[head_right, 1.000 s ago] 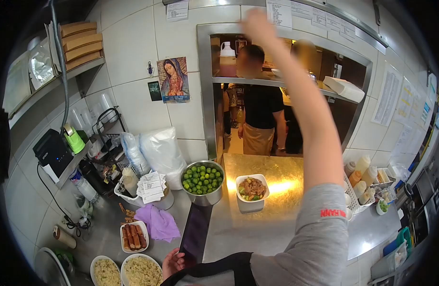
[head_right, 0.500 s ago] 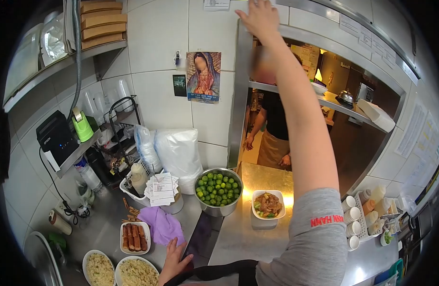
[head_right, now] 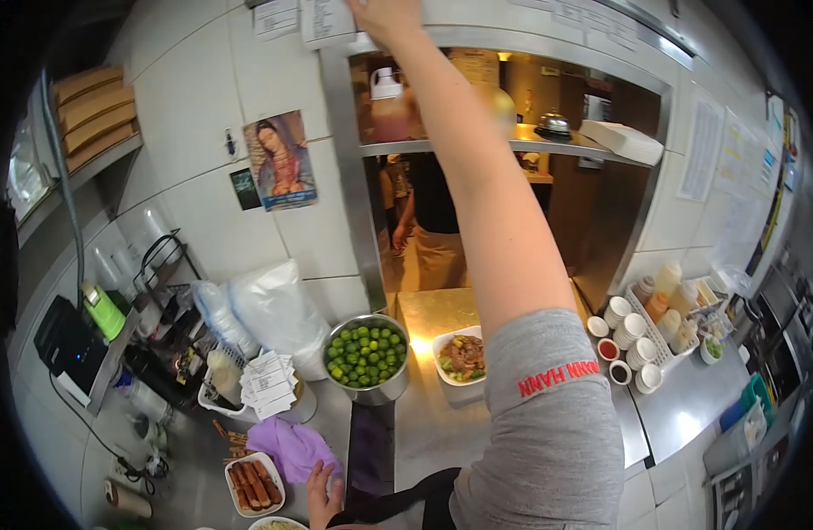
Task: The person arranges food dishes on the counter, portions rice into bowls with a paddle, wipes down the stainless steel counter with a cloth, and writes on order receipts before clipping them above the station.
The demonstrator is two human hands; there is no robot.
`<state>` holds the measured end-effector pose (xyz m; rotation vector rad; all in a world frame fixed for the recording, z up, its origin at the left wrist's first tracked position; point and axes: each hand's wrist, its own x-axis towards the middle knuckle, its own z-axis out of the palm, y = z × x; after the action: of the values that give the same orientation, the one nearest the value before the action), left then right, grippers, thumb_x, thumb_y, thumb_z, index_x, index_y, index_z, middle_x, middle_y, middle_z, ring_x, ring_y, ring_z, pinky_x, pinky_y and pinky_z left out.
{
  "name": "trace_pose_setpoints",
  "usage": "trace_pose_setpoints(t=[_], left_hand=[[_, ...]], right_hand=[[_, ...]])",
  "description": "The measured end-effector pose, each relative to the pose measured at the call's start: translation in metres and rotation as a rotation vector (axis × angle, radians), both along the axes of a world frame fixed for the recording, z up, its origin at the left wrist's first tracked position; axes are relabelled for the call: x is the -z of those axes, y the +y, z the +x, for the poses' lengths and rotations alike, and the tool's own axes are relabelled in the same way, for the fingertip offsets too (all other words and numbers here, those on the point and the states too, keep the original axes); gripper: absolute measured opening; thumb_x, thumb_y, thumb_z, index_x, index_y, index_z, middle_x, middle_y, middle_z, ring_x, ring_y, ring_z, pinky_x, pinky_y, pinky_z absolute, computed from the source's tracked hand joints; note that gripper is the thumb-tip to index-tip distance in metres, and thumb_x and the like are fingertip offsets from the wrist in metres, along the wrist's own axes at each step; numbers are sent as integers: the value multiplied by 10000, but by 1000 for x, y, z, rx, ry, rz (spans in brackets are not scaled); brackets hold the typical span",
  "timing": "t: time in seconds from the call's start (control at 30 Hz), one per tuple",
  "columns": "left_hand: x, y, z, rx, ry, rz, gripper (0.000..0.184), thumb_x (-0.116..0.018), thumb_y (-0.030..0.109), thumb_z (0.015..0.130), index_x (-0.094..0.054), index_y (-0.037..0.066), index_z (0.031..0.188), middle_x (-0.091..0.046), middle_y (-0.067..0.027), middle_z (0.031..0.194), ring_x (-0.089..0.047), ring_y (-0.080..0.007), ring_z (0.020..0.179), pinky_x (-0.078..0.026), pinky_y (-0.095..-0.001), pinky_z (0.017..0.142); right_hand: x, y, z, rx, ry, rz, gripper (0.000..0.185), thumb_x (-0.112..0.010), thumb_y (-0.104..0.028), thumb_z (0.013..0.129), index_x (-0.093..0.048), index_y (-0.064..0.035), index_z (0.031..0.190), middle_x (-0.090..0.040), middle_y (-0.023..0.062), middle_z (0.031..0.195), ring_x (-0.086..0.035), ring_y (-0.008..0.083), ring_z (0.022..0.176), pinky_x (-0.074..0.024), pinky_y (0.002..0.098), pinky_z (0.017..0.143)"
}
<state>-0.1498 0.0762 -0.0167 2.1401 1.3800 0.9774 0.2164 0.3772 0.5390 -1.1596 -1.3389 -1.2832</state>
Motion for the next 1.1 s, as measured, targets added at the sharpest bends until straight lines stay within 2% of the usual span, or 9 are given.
trace_pose_setpoints(t=[0.07,0.17,0.23,0.4,0.5,0.73,0.9,1.0,1.1], left_hand=[[-8,-5,1,19,-175,-47,383,-344,253,943,-479,-26,1167,-484,-212,1187,-407,-378,1139,-294,-407,976],[-33,-7,9,-33,-237,-180,433,-287,298,952,-478,-23,1171,-469,-212,1206,-404,-369,1145,-285,-402,983],[-43,-9,14,-34,-179,-155,427,-305,303,948,-481,-12,1174,-463,-209,1215,-408,-351,1149,-287,-394,982],[-54,-11,36,-23,-268,-176,359,-458,294,886,-542,36,1121,-464,-231,1213,-416,-365,1143,-299,-404,971],[-49,-11,41,7,-239,-88,368,-361,280,923,-548,21,1105,-512,-203,1166,-454,-340,1114,-315,-382,960],[-50,-23,32,-70,-271,-146,402,-352,308,925,-524,4,1124,-497,-203,1181,-442,-340,1125,-309,-377,965],[-37,-23,14,-82,-249,-179,416,-387,300,922,-449,10,1214,-475,-196,1212,-429,-338,1143,-320,-396,979],[-40,-18,25,-131,-262,-115,396,-365,305,916,-548,0,1091,-518,-203,1156,-465,-341,1102,-325,-372,953],[-48,-17,32,-88,-284,-107,357,-405,255,897,-540,0,1106,-510,-207,1152,-453,-354,1082,-331,-386,939]], right_hand=[[0,-18,51,96,65,49,503,-399,-327,887,-395,45,1225,-378,246,1291,-328,363,1223,-272,457,1008],[-10,-75,104,349,316,-45,522,-373,-372,899,-387,20,1243,-337,207,1343,-299,334,1252,-242,461,1027],[-5,-93,141,496,215,-116,546,-381,-384,893,-372,22,1258,-327,212,1349,-299,333,1254,-265,456,1015],[8,-78,121,270,155,-168,547,-406,-382,877,-383,19,1248,-361,215,1322,-352,339,1217,-314,432,987],[13,-56,69,221,59,-160,543,-400,-394,875,-407,16,1232,-397,209,1290,-379,337,1190,-327,436,973],[3,-12,-8,103,39,-148,564,-395,-415,874,-407,9,1246,-387,192,1304,-368,340,1195,-329,444,973],[-2,-21,-18,127,57,-187,551,-448,-349,855,-387,21,1258,-362,196,1327,-346,348,1216,-308,441,993],[-6,3,8,33,-1,-129,544,-488,-270,837,-359,41,1265,-350,217,1327,-338,359,1218,-296,435,1004],[0,-1,28,-72,-73,-59,540,-501,-213,827,-337,60,1263,-354,241,1312,-340,370,1210,-293,425,1010]])
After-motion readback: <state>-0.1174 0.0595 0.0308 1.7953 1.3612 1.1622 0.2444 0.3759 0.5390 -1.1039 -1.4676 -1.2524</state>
